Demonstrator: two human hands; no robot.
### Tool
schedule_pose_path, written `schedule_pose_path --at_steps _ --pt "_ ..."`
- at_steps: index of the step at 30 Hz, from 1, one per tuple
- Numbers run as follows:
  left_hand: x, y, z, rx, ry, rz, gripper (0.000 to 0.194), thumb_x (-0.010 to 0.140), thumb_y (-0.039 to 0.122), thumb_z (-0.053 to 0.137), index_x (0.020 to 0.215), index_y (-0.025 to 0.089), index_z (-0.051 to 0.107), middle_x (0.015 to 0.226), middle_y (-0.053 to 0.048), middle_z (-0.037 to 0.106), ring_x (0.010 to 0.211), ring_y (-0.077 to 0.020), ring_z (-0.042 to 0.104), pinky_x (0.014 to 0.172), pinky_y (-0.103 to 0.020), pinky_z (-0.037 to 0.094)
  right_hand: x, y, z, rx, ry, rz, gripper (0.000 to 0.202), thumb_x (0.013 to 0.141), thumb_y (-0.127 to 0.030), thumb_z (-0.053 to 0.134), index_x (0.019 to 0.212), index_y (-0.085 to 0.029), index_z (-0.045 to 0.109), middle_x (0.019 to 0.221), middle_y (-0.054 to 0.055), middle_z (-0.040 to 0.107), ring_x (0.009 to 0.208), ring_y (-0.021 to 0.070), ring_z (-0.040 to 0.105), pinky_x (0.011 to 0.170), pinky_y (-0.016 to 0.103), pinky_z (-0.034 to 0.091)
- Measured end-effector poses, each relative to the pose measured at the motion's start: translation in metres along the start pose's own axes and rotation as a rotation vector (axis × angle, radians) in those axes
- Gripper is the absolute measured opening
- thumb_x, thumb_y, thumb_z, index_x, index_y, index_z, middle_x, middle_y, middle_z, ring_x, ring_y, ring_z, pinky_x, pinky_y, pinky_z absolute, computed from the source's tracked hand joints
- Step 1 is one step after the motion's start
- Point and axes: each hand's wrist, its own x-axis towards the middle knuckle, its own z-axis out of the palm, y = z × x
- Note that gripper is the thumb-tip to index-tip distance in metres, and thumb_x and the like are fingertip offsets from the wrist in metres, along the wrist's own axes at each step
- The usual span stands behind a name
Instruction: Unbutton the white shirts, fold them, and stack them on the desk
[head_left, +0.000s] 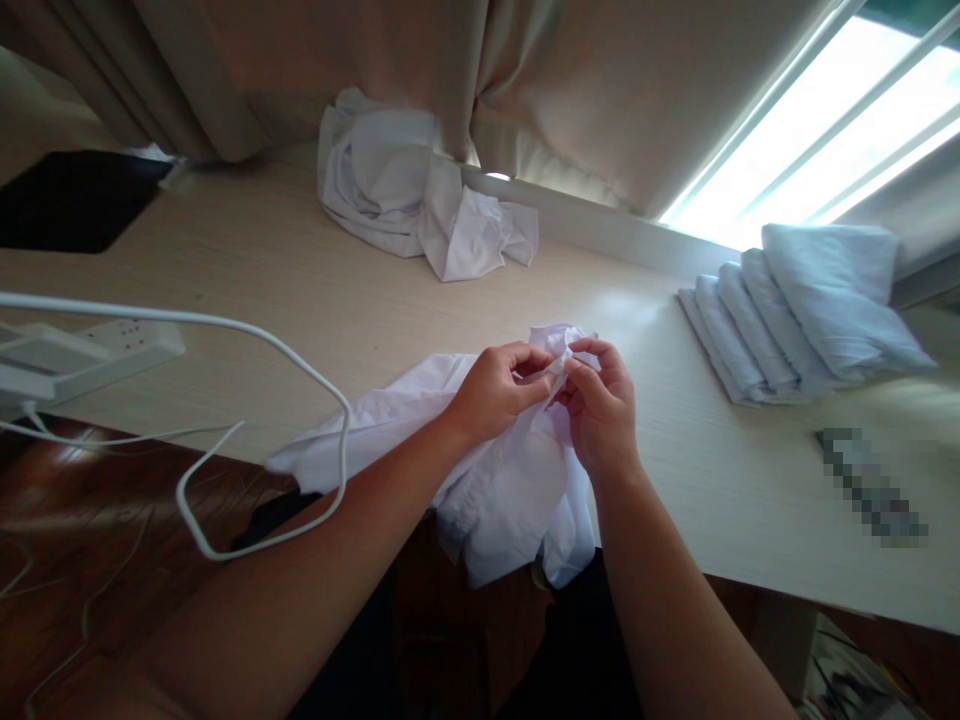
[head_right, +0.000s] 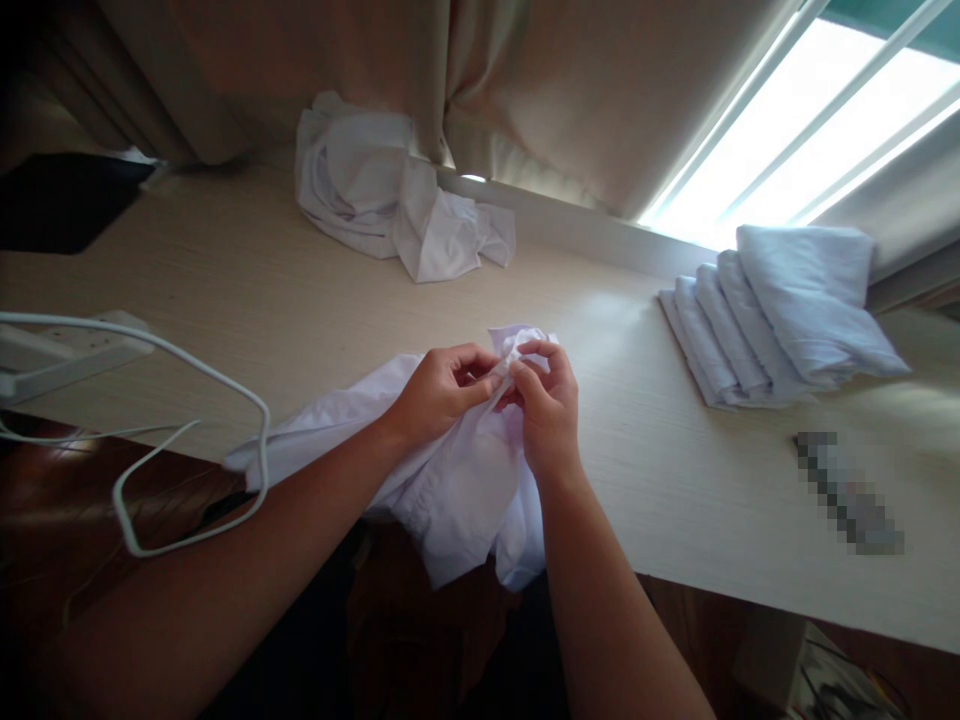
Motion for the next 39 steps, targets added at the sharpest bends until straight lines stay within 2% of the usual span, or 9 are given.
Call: schedule_pose_path --at_steps 39 --pt "-0.0005 0.0011 0.0001 0.016 0.007 0.015 0.021 0.084 0.030 0.065 0.095 0.012 0.071 0.094 -0.009 0.072 0.086 -0.0178 0.067 0.076 -0.027 0.052 -0.0001 0.0007 0.0004 -0.015 0.008 0.009 0.018 0.085 -0.031 0.065 0.100 -0.027 0.054 0.069 -0.005 0.057 0.055 0.0095 0.053 0.051 0.021 0.047"
